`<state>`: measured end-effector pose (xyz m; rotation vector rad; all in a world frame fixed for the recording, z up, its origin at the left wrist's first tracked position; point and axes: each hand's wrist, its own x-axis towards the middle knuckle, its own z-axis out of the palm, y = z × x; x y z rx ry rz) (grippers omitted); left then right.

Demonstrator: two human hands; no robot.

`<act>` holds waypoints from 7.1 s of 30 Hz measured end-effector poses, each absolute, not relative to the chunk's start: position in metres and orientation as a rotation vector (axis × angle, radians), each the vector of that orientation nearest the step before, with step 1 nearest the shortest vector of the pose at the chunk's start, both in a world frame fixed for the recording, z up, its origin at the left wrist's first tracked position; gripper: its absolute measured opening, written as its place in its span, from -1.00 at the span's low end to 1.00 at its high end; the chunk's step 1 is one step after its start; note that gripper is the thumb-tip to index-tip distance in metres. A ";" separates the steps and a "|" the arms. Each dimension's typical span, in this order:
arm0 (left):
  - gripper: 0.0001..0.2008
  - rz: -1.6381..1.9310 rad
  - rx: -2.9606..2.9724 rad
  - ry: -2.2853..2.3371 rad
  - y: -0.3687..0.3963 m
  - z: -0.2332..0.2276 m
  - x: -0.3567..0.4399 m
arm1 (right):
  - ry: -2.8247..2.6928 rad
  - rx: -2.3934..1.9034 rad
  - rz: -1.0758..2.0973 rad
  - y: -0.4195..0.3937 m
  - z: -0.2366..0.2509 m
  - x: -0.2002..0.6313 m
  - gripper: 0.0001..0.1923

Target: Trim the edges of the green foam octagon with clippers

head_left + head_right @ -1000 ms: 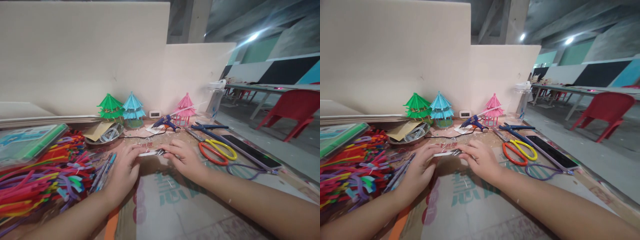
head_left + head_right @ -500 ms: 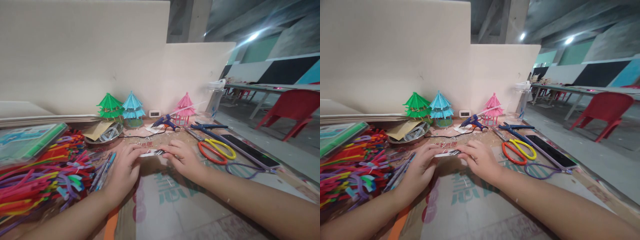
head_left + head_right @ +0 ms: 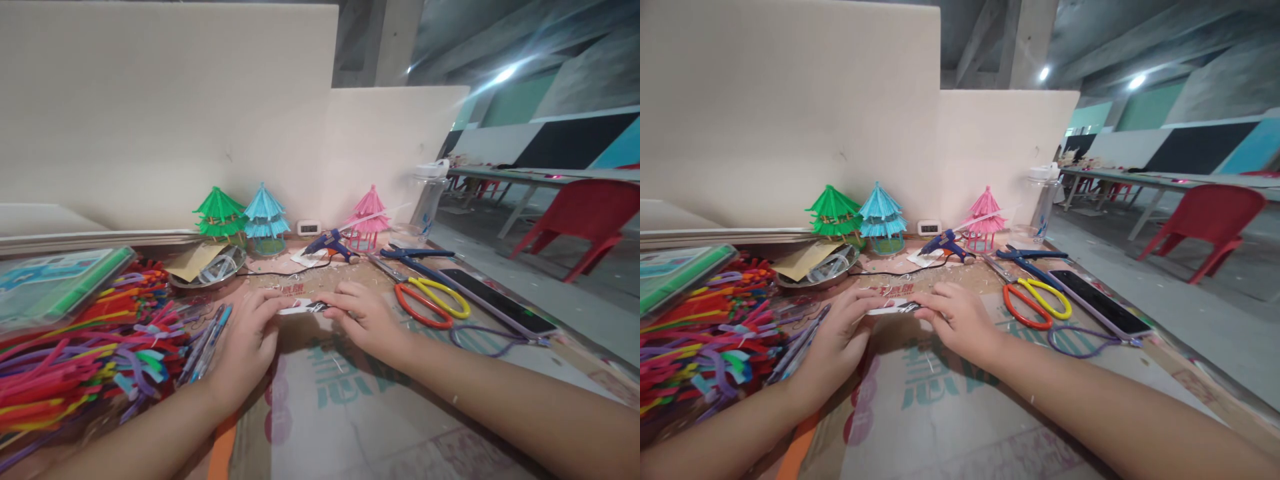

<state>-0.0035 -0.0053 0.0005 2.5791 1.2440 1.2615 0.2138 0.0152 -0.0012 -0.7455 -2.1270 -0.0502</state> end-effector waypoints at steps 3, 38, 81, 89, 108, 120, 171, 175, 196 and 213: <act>-0.60 1.251 2.582 1.256 -0.005 0.000 -0.004 | -2.141 -0.742 -0.058 0.015 0.000 0.214 -0.53; -0.84 1.248 2.423 1.291 -0.008 0.006 0.004 | -1.924 -0.799 0.133 0.021 -0.006 0.212 -0.72; -0.80 1.285 2.594 1.311 -0.007 0.004 0.000 | -2.075 -0.738 -0.097 0.015 0.000 0.214 -0.60; -0.82 1.322 2.599 1.299 -0.007 0.004 0.001 | -2.087 -0.752 -0.097 0.015 0.001 0.215 -0.63; -0.83 1.281 2.561 1.328 -0.006 0.004 0.001 | -2.018 -0.756 -0.079 0.015 -0.002 0.214 -0.65; -0.83 1.280 2.570 1.263 -0.007 0.003 0.002 | -2.115 -0.722 -0.060 0.015 0.000 0.214 -0.64; -0.85 1.255 2.513 1.317 -0.006 0.003 0.001 | -2.046 -0.780 -0.022 0.019 -0.004 0.214 -0.62; -0.85 1.238 2.517 1.335 -0.005 0.003 0.001 | -2.013 -0.795 0.032 0.018 -0.004 0.214 -0.66; -0.80 1.177 2.205 1.353 0.002 -0.005 -0.002 | -1.966 -0.845 0.192 0.016 -0.003 0.212 -0.83; -0.67 1.142 2.394 1.360 0.003 -0.004 -0.006 | -2.047 -0.789 -0.027 0.014 -0.001 0.213 -0.65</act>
